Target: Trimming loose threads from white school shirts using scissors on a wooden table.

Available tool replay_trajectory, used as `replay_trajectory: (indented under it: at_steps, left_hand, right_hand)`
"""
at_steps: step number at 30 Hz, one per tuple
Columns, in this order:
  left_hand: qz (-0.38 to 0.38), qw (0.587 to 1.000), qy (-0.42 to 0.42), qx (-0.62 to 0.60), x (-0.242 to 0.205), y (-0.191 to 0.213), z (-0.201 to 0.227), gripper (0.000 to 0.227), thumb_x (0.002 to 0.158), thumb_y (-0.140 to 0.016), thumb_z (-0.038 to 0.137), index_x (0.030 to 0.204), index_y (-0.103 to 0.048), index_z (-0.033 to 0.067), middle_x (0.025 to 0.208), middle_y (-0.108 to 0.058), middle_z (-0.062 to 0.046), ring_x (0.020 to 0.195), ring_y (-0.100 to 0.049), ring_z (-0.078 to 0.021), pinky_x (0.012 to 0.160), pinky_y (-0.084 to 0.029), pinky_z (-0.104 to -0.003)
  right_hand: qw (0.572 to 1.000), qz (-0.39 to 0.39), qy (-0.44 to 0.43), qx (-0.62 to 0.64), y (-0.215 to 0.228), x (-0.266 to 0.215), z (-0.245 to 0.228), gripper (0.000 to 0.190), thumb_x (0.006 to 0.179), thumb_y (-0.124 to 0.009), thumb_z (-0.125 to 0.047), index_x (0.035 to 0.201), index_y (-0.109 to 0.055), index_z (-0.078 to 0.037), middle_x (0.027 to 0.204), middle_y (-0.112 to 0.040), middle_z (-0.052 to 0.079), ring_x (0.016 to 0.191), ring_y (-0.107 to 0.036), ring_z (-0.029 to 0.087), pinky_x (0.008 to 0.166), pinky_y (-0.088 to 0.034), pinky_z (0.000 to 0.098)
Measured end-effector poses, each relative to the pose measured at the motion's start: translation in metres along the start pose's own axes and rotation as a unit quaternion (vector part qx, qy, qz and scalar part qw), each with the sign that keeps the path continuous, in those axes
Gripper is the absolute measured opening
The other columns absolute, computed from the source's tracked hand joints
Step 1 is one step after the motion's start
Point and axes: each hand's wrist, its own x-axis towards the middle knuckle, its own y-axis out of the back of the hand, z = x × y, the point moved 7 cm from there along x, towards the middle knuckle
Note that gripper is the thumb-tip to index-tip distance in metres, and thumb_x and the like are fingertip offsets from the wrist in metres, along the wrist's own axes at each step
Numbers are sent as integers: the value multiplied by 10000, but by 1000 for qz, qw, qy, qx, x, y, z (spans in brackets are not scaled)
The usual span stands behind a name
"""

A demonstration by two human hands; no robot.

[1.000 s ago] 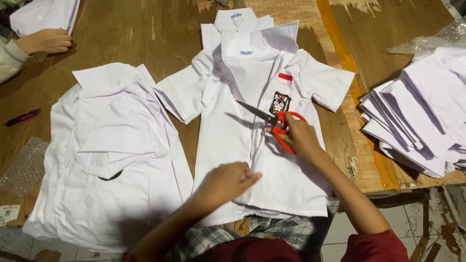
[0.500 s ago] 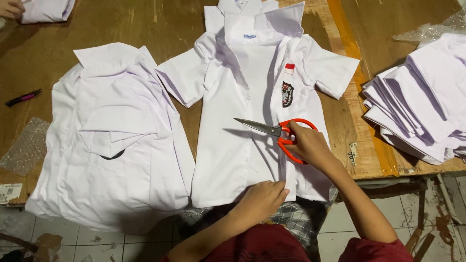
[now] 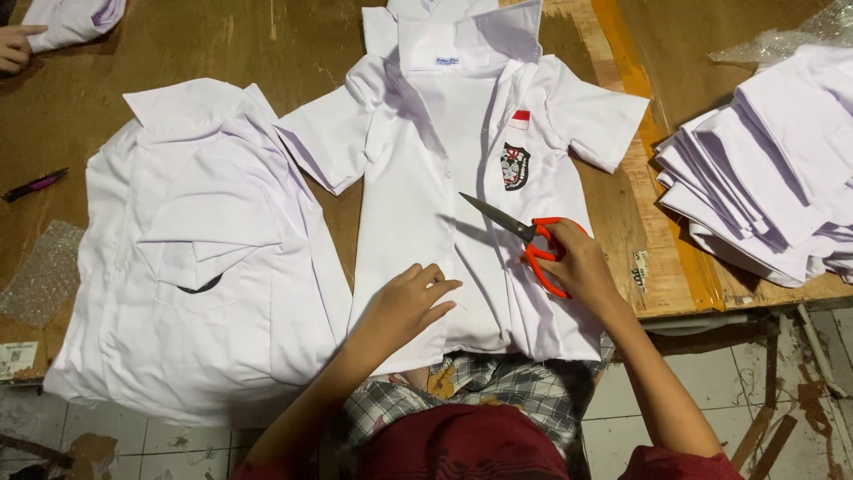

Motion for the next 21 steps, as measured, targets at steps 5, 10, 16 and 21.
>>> replay_trajectory:
  at_steps: [5,10,16,21]
  left_hand:
    - [-13,999,-29,41,4,-20,-8,107,965,-677,225,992,-688,122,929,-556,-11,864,-619,-195,728,-561,-310]
    - [-16,999,1,-44,7,-22,-18,148,1036,-578,226,994,-621,91,938,-562,-13,891,-636,-181,754,-568,-275]
    - [50,960,131,-241,-4,-16,-49,134,1033,-607,236,1082,-653,119,940,-652,-46,823,-702,-233,704,-601,-341]
    - [59,951,181,-243,-10,-28,-57,111,1026,-603,286,1068,-635,188,870,-633,-3,738,-700,-197,640,-604,-335]
  right_hand:
    - [998,-35,14,-59,-4,-10,23,451,773,-856,-363,1090,-620,-144,852,-595,25,833,-643,248,615,-556,382]
    - [981,-158,20,-113,-37,-24,76,633,720,-843,-358,1171,-495,-79,1045,-554,101,995,-626,354,714,-588,490]
    - [957,-187,123,-187,-17,-29,30,786,729,-769,-646,1167,-499,-52,1015,-503,98,1014,-584,338,766,-549,425]
    - [900,-204,137,-359,-2,-36,-1,563,764,-601,-776,967,-563,-252,917,-628,-119,979,-656,104,594,-529,269]
